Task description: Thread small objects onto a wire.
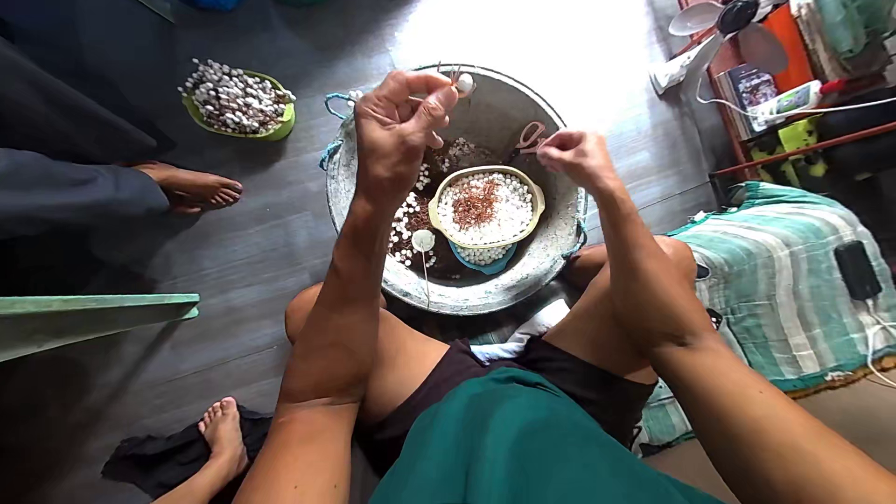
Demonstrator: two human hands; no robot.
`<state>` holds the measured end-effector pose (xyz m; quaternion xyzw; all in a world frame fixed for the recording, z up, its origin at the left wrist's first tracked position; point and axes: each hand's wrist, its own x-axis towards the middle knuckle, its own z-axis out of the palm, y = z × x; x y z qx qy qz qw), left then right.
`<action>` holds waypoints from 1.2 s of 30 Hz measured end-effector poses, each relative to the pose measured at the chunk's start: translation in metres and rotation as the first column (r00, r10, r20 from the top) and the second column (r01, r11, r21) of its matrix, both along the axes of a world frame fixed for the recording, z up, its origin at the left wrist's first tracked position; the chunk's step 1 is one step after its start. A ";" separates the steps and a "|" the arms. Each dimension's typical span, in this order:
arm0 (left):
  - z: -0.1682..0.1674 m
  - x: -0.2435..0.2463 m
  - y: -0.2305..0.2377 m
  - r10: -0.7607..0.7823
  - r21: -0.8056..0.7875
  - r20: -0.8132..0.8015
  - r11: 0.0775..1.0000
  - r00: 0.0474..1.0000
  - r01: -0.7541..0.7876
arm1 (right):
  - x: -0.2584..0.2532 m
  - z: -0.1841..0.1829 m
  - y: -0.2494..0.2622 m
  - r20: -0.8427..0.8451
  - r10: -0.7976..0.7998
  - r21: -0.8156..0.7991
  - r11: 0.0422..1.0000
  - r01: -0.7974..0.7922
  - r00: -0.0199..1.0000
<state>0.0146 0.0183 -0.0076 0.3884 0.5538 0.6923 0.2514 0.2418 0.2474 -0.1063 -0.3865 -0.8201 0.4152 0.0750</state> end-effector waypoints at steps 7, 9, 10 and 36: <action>0.018 -0.008 -0.019 -0.028 0.068 0.218 0.998 0.975 0.014 | 0.003 -0.117 -0.040 0.574 0.026 0.093 0.991 -0.097 0.818; 0.019 -0.011 -0.023 -0.025 0.077 0.230 0.997 0.973 0.007 | 0.006 -0.123 -0.047 0.596 0.029 0.085 0.991 -0.100 0.802; 0.019 -0.012 -0.025 -0.028 0.084 0.243 0.996 0.970 0.008 | 0.007 -0.125 -0.050 0.601 0.043 0.078 0.991 -0.112 0.798; 0.005 0.003 -0.007 -0.145 0.056 0.242 0.989 0.959 0.135 | 0.016 -0.119 -0.078 0.498 0.050 0.333 0.911 -0.244 0.866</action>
